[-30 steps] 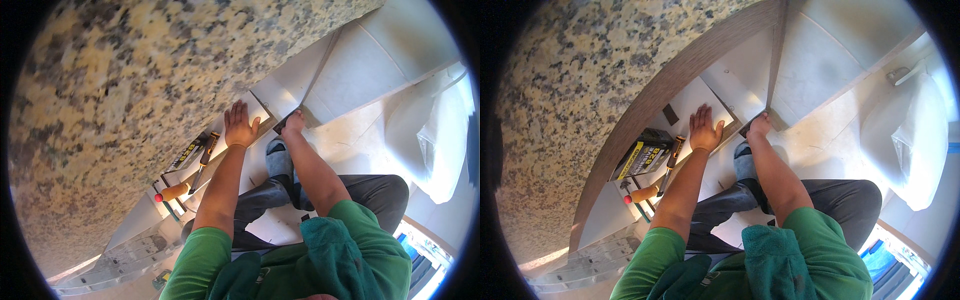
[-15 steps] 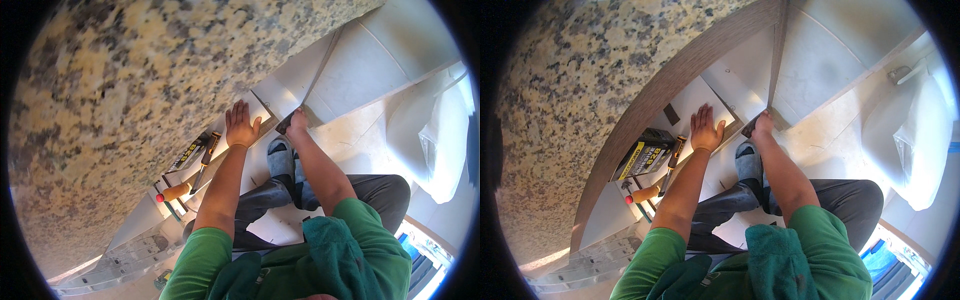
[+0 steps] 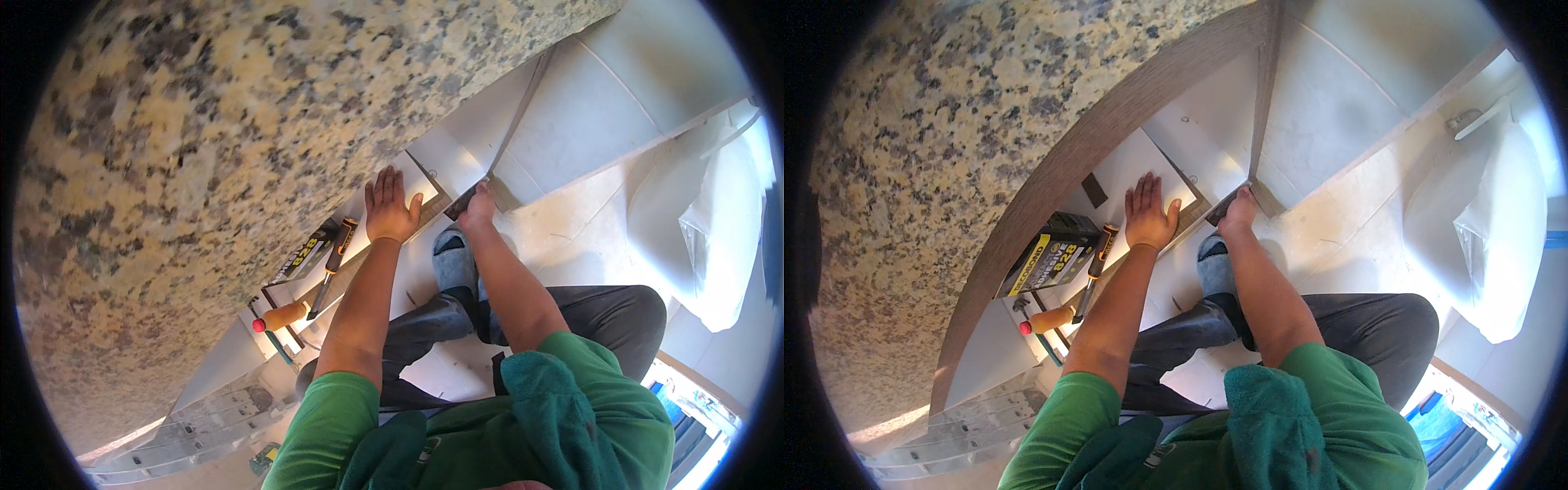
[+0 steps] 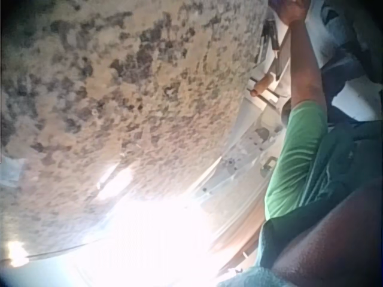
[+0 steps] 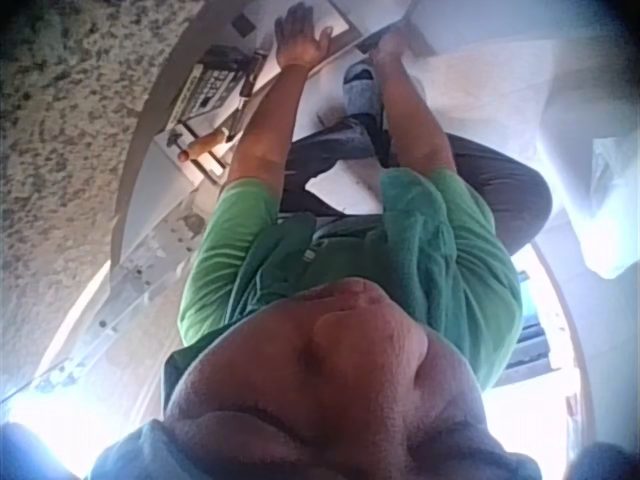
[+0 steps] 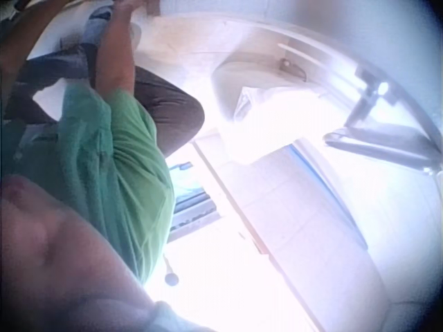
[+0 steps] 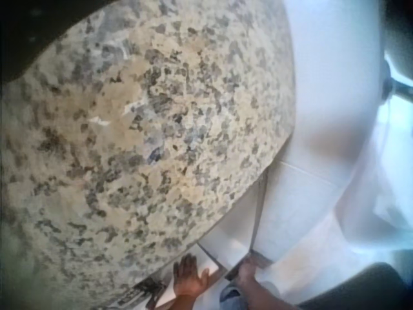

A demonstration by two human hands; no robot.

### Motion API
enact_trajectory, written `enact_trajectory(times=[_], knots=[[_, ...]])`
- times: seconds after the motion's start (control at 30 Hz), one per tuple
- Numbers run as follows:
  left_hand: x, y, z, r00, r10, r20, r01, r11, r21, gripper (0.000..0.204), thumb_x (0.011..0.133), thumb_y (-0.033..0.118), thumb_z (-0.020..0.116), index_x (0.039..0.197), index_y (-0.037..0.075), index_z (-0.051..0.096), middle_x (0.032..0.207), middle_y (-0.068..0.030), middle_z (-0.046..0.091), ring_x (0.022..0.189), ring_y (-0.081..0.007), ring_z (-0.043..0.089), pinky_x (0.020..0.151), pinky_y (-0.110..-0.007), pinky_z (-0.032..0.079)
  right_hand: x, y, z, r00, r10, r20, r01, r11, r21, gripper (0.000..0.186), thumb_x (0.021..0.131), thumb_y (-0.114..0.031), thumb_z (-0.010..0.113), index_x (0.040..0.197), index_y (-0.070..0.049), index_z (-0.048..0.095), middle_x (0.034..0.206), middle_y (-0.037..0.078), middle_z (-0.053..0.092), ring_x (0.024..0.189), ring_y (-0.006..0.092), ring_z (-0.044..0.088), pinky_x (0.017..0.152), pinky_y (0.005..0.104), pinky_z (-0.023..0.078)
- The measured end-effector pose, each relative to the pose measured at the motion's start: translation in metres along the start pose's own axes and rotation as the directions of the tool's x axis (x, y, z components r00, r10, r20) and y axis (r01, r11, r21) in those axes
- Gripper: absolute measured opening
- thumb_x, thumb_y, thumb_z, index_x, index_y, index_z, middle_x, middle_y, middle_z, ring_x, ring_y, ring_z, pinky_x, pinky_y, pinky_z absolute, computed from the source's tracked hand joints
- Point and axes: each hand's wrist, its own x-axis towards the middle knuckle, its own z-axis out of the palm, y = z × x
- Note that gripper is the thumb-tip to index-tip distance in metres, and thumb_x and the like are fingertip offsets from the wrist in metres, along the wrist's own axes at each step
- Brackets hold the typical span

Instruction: The person sits under a bathroom sink and installs a wooden trim piece along the cabinet edge. They use a sanding block to smooth the trim, then hammer it into place with a hammer.

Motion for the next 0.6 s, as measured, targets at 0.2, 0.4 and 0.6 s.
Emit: enact_trajectory(times=[0.2, 0.4, 0.6], knots=[[-0.007, -0.009, 0.004, 0.999, -0.028, 0.019, 0.028, 0.999, -0.017, 0.074, 0.102, 0.056, 0.037, 0.157, 0.007, 0.033, 0.166, -0.0116, 0.030, 0.156, -0.0274, 0.021, 0.127, -0.050, 0.011, -0.053, -0.019, 0.030, 0.977, -0.032, -0.209, -0.002, 0.987, -0.160, 0.043, 0.109, -0.030, 0.042, 0.143, -0.005, 0.050, 0.142, 0.013, 0.056, 0.129, 0.0301, 0.055, 0.109, 0.0447, 0.043], [-0.005, -0.007, 0.003, 1.000, -0.014, -0.002, 0.014, 1.000, -0.014, 0.073, 0.102, 0.056, 0.038, 0.156, 0.007, 0.034, 0.166, -0.0121, 0.030, 0.155, -0.0280, 0.022, 0.127, -0.051, 0.012, -0.045, -0.014, 0.029, 0.973, -0.154, -0.171, 0.127, 0.979, -0.160, 0.045, 0.110, -0.031, 0.040, 0.144, -0.004, 0.050, 0.143, 0.015, 0.056, 0.129, 0.0292, 0.055, 0.110, 0.0403, 0.043], [-0.002, -0.005, 0.003, 1.000, -0.006, -0.007, 0.006, 1.000, -0.018, 0.073, 0.102, 0.056, 0.039, 0.155, 0.006, 0.036, 0.165, -0.0122, 0.031, 0.155, -0.0280, 0.023, 0.127, -0.050, 0.012, -0.020, -0.009, 0.025, 0.942, -0.234, -0.240, 0.142, 0.927, -0.346, 0.045, 0.110, -0.031, 0.039, 0.139, 0.000, 0.052, 0.138, 0.018, 0.060, 0.123, 0.0311, 0.059, 0.103, 0.0417, 0.047]])
